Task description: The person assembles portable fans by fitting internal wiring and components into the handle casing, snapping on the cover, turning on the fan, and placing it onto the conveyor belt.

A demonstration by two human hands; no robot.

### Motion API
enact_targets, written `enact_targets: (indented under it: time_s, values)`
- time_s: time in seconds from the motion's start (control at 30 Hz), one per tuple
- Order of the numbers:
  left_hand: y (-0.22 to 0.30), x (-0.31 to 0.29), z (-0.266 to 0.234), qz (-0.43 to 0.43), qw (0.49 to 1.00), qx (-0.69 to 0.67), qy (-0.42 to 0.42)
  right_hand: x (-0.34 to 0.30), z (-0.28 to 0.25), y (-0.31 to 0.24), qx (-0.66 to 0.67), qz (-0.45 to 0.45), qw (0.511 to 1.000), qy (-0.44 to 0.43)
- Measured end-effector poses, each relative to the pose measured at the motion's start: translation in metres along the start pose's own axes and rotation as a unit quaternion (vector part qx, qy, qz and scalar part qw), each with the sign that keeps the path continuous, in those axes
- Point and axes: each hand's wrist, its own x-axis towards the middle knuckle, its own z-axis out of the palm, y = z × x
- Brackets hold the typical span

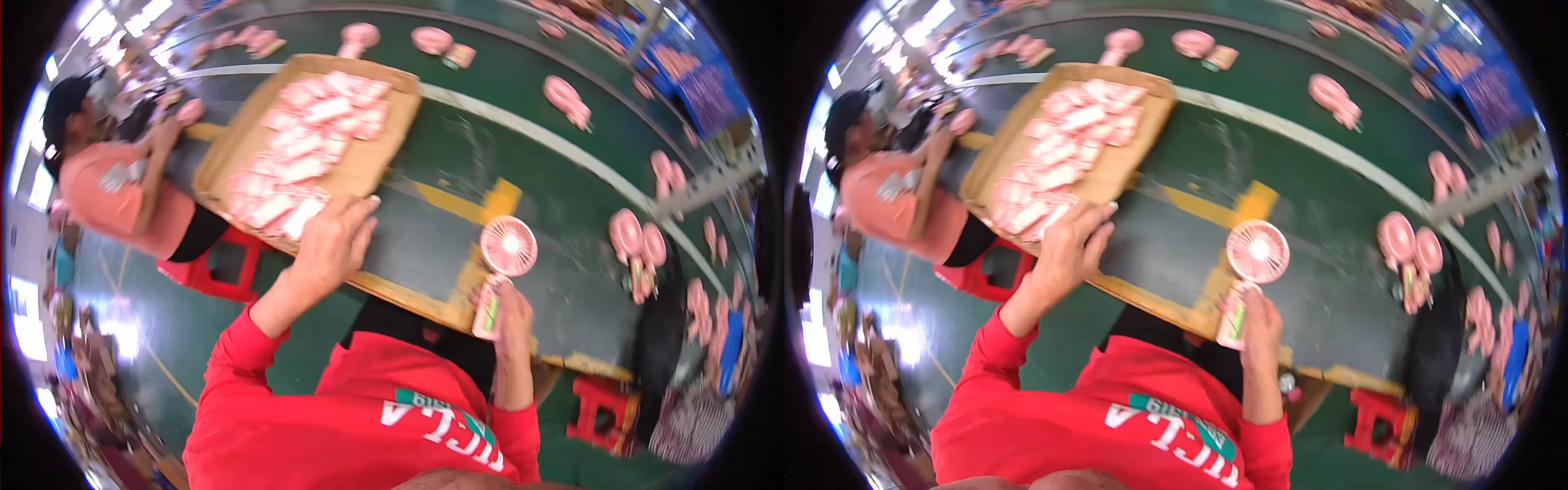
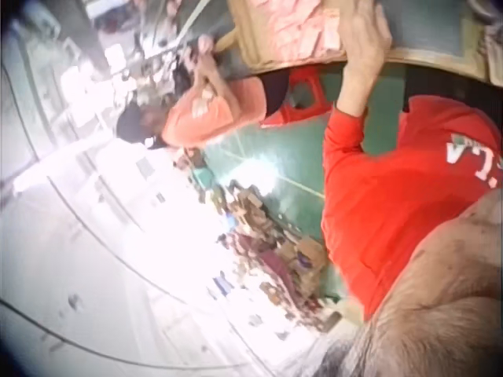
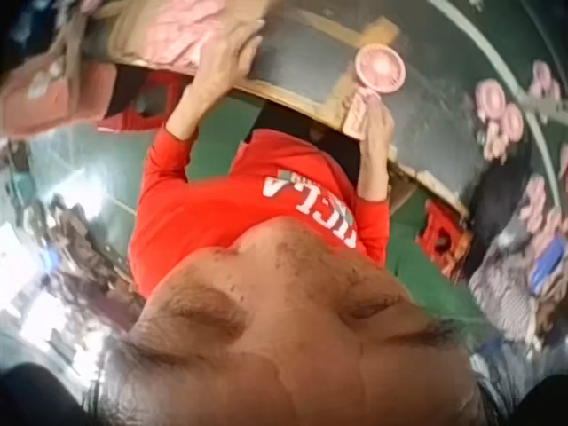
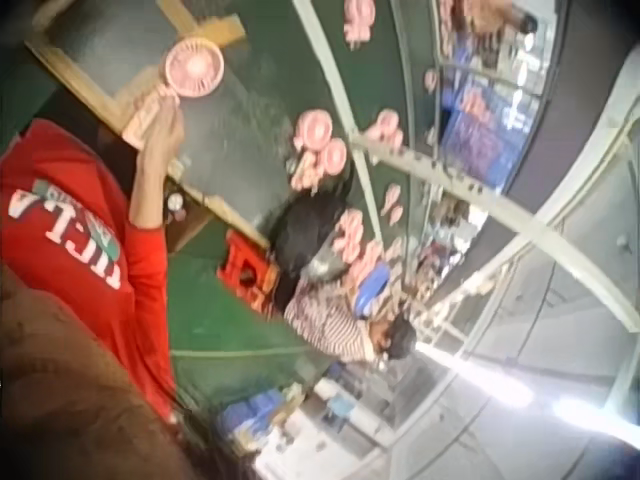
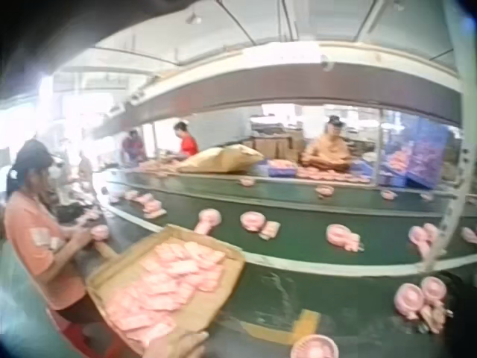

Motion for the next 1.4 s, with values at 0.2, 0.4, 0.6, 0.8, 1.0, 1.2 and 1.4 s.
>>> enact_targets:
  time_s: [0.2,0.4,0.6,0.8,1.0,1.2,1.4]
  values:
    - [-0.084,0.02,-0.039,-0.112,0.976,0.184,-0.038,-0.004,0.006,-0.008,-0.051,0.029,0.998,-0.014]
    - [-0.158,0.025,-0.019,-0.073,0.943,0.304,-0.116,-0.002,0.008,-0.014,-0.023,0.051,0.998,-0.021]
    - [-0.126,0.035,-0.035,-0.079,0.965,0.248,0.006,0.0,0.006,-0.014,0.014,0.054,0.998,-0.037]
    - [0.016,0.025,-0.005,-0.214,0.938,-0.172,-0.211,-0.003,0.005,-0.003,0.051,0.027,0.998,-0.009]
    - [0.022,-0.027,0.07,0.006,0.975,-0.126,-0.185,0.008,0.013,0.004,0.025,0.012,0.999,-0.019]
    - [0.028,-0.028,0.053,-0.001,0.976,-0.012,-0.217,0.005,0.024,-0.003,0.078,0.024,0.996,-0.021]
    - [0.063,-0.019,0.042,-0.158,0.95,-0.048,-0.265,-0.003,0.014,-0.003,0.099,0.042,0.993,-0.047]
